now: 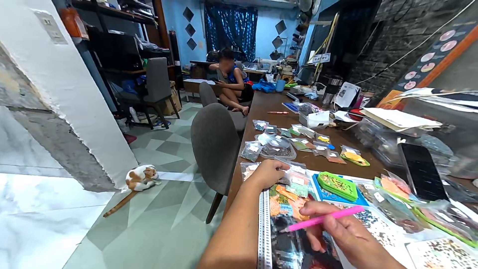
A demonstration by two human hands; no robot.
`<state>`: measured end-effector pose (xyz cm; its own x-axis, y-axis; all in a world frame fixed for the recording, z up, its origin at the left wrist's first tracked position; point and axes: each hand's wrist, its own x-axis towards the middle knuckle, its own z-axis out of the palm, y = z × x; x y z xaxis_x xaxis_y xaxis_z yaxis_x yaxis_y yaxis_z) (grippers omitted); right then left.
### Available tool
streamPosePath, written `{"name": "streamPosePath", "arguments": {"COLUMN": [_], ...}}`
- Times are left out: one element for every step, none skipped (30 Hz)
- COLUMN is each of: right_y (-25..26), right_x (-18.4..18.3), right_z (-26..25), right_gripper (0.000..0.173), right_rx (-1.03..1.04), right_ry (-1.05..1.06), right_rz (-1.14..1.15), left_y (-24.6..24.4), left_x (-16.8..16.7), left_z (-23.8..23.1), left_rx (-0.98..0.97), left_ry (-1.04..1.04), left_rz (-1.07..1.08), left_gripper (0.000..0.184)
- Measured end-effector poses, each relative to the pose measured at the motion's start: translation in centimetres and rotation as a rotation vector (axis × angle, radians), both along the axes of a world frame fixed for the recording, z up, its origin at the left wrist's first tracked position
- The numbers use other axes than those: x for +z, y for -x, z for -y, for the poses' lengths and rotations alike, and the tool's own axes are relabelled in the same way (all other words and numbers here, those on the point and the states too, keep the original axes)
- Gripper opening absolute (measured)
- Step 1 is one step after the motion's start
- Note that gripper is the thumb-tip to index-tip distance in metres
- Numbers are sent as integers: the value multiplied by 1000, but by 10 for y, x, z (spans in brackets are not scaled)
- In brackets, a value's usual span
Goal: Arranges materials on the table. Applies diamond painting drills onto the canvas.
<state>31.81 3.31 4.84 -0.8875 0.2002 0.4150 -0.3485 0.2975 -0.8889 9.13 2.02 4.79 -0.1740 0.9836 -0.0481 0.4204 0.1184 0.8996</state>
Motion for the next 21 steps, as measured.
{"name": "streamPosePath", "arguments": {"right_y": [-2, -3, -5, -7, -8, -9, -9, -8, -8, -7, -7, -7, -7, -7, -7, -7, -7, -6, -6, -6, -6], "right_x": [-7, -11, -12, -12, -11, -11, -11, -12, -13, -14, -14, -14, -14, -14, -14, -14, -15, -15, -15, -16, -16], "right_z": [0, 1, 3, 6, 8, 10, 11, 11, 11, 10, 10, 10, 11, 11, 12, 12, 11, 11, 11, 11, 11], "right_gripper": [42, 40, 37, 31, 24, 18, 15, 14, 14, 15, 16, 16, 16, 17, 17, 16, 16, 17, 17, 17, 17], "right_rx": [-29, -48, -58, -62, -67, -78, -87, -92, -92, -95, -96, -99, -101, -99, -95, -93, -88, -79, -73, -70, -66], "right_ry": [-9, -39, -67, -71, -60, -54, -53, -55, -61, -67, -74, -81, -86, -90, -92, -94, -98, -102, -104, -107, -106], "right_rz": [-2, 2, 4, 19, 41, 60, 67, 62, 52, 41, 35, 32, 31, 28, 24, 19, 15, 12, 9, 9, 10], "left_y": [0, 0, 0, 0, 0, 0, 0, 0, 1, 0, 0, 0, 0, 0, -1, -1, -1, -1, -1, -1, -1], "left_x": [0, 0, 0, 0, 0, 0, 0, 0, 0, 0, 0, 1, 2, 2, 3, 3, 3, 3, 3, 3, 3], "left_z": [0, 0, 0, 0, 0, 0, 0, 0, 0, 0, 1, 1, 1, 2, 2, 2, 2, 2, 3, 3, 3], "left_rx": [-1, -4, -7, -10, -12, -13, -13, -13, -13, -13, -13, -12, -10, -9, -6, -3, -3, -5, -8, -11, -11], "left_ry": [2, 2, -1, -8, -9, -10, -10, -9, -8, -7, -4, -1, 3, 8, 12, 12, 10, 9, 6, 3, 0], "left_rz": [-9, -17, -21, -22, -21, -20, -20, -21, -24, -26, -28, -30, -31, -30, -28, -27, -29, -33, -38, -41, -42], "left_gripper": [28, 28, 28, 28, 28, 28, 28, 28, 28, 28, 28, 28, 28, 28, 28, 28, 28, 28, 28, 28, 28]}}
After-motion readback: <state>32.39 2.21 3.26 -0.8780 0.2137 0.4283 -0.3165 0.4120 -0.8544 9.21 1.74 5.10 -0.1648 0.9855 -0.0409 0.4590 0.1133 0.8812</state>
